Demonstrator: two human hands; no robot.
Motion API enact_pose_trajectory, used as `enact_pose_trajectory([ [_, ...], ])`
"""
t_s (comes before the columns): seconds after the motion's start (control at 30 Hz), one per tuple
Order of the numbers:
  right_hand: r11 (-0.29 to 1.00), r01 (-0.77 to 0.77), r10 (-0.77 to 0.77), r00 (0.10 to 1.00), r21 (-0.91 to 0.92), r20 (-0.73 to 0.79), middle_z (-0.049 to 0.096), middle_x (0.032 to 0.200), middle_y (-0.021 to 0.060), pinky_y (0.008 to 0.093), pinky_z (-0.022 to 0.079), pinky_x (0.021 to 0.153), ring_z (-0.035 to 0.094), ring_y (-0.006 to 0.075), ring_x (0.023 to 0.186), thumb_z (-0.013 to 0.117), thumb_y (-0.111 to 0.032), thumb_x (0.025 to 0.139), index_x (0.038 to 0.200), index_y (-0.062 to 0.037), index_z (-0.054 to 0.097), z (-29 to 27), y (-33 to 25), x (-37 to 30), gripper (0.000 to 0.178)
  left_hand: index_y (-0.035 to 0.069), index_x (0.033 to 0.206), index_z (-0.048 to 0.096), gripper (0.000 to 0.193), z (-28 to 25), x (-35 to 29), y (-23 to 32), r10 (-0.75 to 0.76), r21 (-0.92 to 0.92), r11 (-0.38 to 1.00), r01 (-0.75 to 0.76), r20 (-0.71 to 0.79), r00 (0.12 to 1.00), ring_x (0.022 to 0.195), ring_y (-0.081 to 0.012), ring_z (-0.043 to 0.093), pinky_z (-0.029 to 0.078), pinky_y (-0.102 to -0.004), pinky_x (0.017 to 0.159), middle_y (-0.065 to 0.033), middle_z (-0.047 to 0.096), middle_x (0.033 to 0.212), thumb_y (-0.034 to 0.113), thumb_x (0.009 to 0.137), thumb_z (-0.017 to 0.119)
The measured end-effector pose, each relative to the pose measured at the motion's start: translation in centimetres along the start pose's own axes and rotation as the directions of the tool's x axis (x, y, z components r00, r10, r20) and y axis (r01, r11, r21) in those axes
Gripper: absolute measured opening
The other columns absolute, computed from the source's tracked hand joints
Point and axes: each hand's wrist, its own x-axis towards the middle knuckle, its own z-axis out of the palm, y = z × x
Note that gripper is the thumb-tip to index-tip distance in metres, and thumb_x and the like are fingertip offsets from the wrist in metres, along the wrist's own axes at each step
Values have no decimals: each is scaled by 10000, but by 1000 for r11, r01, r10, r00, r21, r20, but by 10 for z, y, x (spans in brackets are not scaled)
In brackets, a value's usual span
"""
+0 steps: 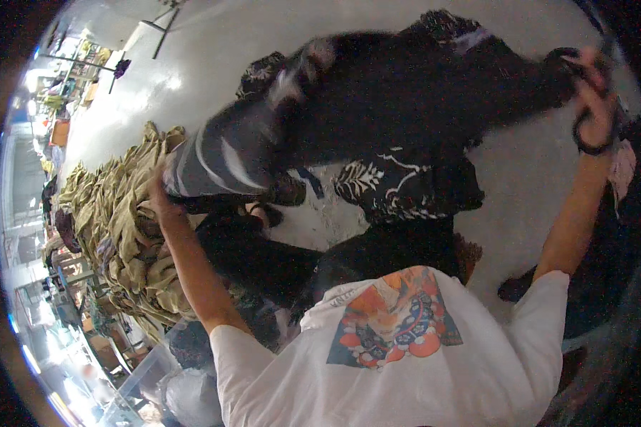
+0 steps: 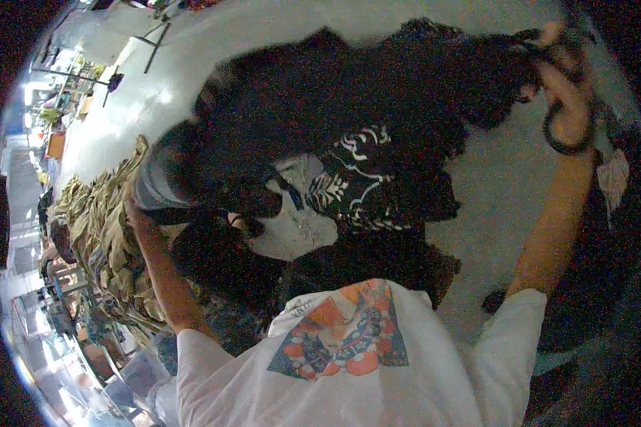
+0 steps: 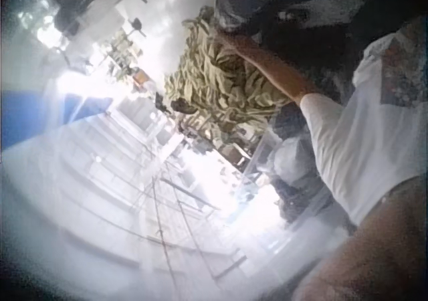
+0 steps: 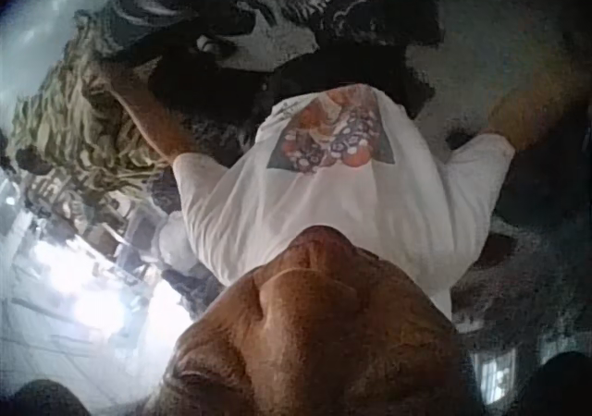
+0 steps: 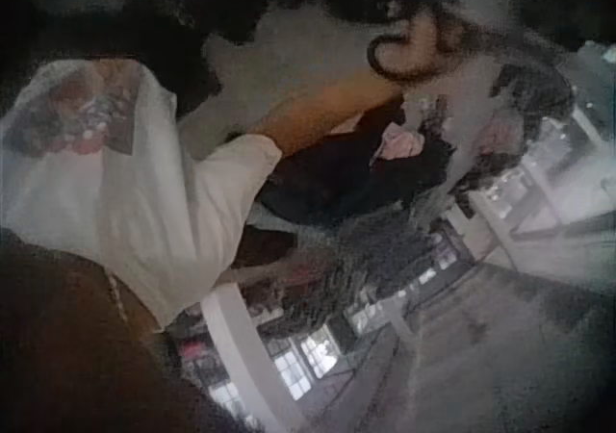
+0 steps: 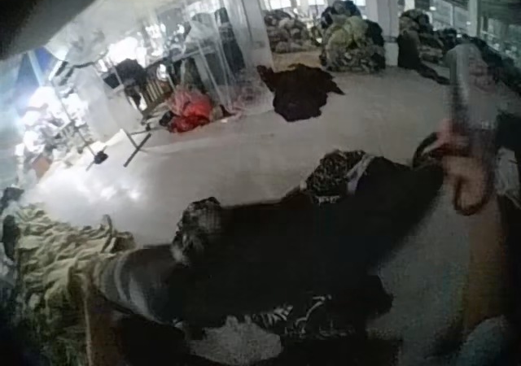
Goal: The person sits on the floor and uses scissors to trim loose threads and edges from a black patterned fabric. They repeatedly adjust the fabric and cut small sections, discarding the trimmed pieces onto the floor.
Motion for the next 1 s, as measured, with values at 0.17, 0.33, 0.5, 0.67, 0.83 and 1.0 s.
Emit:
enact_pose_trajectory([
  [0.17,982,-88,75,994,-165,-85,516,781,24,217,378,548,477,100,617,525,-37,796,1026,-11,507,-2,35,-9,233,70,717,540,198,70,-30,-20,-262,624,781,33,279,924,572,-114,432,339,-257,556,15,481,614,259,763,574],
  [0.33,993,36,-44,997,-113,-68,519,800,32,220,366,557,459,93,614,540,-51,798,1007,-8,512,-1,23,-15,215,70,747,549,160,45,-18,-23,-168,226,971,78,413,895,569,-94,446,348,-233,523,13,496,641,219,802,565],
  [0.5,982,18,-34,996,-186,-86,541,861,39,226,402,542,481,98,611,530,-14,805,997,-16,522,13,24,-5,192,59,810,548,189,73,-25,-20,-18,300,951,-71,285,958,563,-91,433,347,-239,519,25,481,645,246,837,554],
  [0.67,964,257,-258,966,-72,-15,563,890,37,250,430,524,520,118,673,535,-2,782,996,-39,521,3,15,-29,217,60,799,542,193,31,-27,-14,207,-89,976,-200,82,975,505,-100,348,311,-254,501,32,422,600,245,850,524],
  [0.83,977,-193,198,979,85,-45,549,849,17,242,417,500,509,109,674,576,-75,753,1005,-69,508,17,31,-50,260,56,776,528,206,24,-30,-24,221,-150,967,-206,93,971,506,-129,322,320,-277,535,19,396,574,253,835,514],
  [1.0,975,-209,212,977,78,-29,535,836,4,215,386,535,501,87,703,552,-117,776,984,-49,488,7,27,-38,228,82,623,474,241,52,-39,-10,283,-50,956,-290,-115,952,527,-171,340,331,-312,578,4,374,532,238,800,526],
])
